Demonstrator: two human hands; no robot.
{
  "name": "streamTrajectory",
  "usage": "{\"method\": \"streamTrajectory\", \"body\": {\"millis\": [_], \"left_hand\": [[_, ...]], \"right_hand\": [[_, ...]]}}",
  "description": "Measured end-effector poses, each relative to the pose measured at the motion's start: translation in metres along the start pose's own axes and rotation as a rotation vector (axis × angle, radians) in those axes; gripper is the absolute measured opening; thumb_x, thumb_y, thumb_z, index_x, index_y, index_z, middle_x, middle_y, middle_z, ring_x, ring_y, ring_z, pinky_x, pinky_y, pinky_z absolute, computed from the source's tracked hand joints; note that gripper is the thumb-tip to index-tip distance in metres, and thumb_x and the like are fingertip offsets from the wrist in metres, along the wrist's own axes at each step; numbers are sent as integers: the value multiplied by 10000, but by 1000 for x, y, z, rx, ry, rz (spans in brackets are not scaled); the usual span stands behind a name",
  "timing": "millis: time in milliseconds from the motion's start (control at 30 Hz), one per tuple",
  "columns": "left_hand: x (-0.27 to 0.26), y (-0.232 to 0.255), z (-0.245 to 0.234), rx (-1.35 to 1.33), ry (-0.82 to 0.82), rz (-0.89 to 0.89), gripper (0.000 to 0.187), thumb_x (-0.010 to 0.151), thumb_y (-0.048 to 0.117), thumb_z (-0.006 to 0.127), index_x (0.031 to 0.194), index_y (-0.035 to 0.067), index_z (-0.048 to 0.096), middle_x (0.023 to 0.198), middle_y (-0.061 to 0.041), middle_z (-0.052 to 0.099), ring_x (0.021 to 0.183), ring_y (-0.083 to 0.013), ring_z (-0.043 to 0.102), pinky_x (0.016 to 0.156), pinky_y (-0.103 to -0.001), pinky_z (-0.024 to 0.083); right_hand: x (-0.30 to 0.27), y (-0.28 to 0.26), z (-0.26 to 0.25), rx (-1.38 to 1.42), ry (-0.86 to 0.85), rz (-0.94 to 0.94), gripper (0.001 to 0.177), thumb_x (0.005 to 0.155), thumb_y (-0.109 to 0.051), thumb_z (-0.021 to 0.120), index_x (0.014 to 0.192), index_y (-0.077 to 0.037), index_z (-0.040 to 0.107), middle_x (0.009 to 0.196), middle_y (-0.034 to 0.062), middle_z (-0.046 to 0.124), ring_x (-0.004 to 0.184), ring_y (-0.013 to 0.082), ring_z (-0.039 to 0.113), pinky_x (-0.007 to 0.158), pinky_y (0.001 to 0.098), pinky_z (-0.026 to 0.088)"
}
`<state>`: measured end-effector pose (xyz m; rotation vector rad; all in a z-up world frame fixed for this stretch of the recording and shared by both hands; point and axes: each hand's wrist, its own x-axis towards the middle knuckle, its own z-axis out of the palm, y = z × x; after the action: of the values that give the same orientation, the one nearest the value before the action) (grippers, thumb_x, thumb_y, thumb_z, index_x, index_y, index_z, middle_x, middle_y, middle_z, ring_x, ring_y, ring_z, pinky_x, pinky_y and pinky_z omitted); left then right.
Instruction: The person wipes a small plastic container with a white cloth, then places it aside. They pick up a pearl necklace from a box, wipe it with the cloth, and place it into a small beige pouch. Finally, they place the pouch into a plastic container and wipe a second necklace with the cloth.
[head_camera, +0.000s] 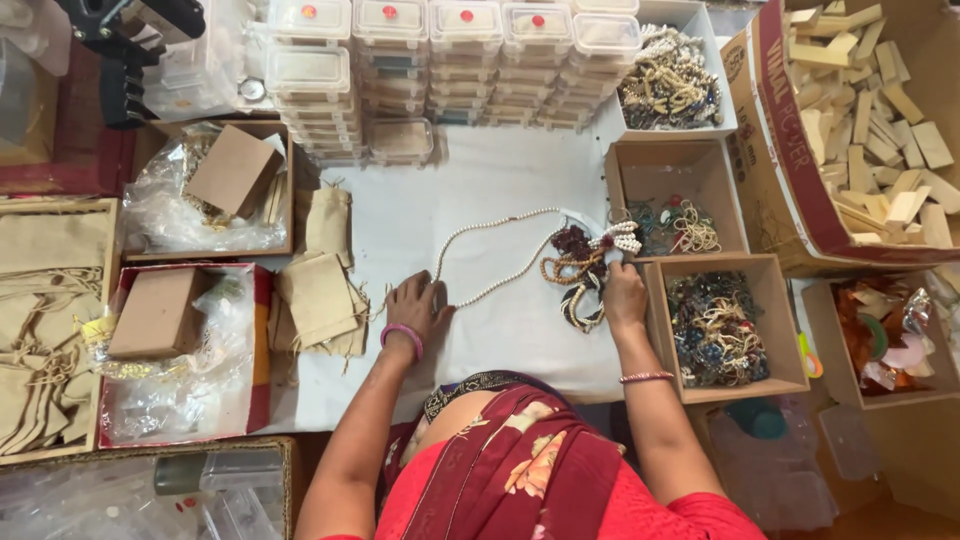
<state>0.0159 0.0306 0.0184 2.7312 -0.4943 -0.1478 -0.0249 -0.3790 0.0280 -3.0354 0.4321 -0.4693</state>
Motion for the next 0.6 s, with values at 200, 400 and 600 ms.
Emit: {"method": "streamTrajectory", "body": {"millis": [200, 400, 600], "left_hand": [[-19, -3, -1, -12, 26, 42, 614, 902, 523, 660, 1393, 162, 585, 1479, -133, 464, 1337, -306, 414, 1137, -483, 283], [-12, -15, -2, 67, -55, -133, 294, 1012, 347, 620, 1243, 171, 670, 1269, -53, 626, 1188, -254, 590, 1042, -460, 412], [26, 6, -44, 142, 149, -62, 385, 737, 154, 662, 1117, 107, 686, 1193, -119, 627, 1142, -293, 592, 970, -476, 425]], "right_hand": [[30, 9, -48, -159, 180, -93, 104, 1004, -41, 661, 994, -27, 764, 958, 161, 736, 832, 244, 726, 658, 285, 610], [65, 0, -202, 23, 447, -112, 71, 886, -36, 784, 951, -27, 757, 1009, 130, 679, 921, 248, 694, 804, 370, 595], [43, -35, -243, 747, 0, -186, 142, 779, 28, 708, 904, -32, 739, 914, 56, 695, 728, 157, 658, 592, 281, 558]]}}
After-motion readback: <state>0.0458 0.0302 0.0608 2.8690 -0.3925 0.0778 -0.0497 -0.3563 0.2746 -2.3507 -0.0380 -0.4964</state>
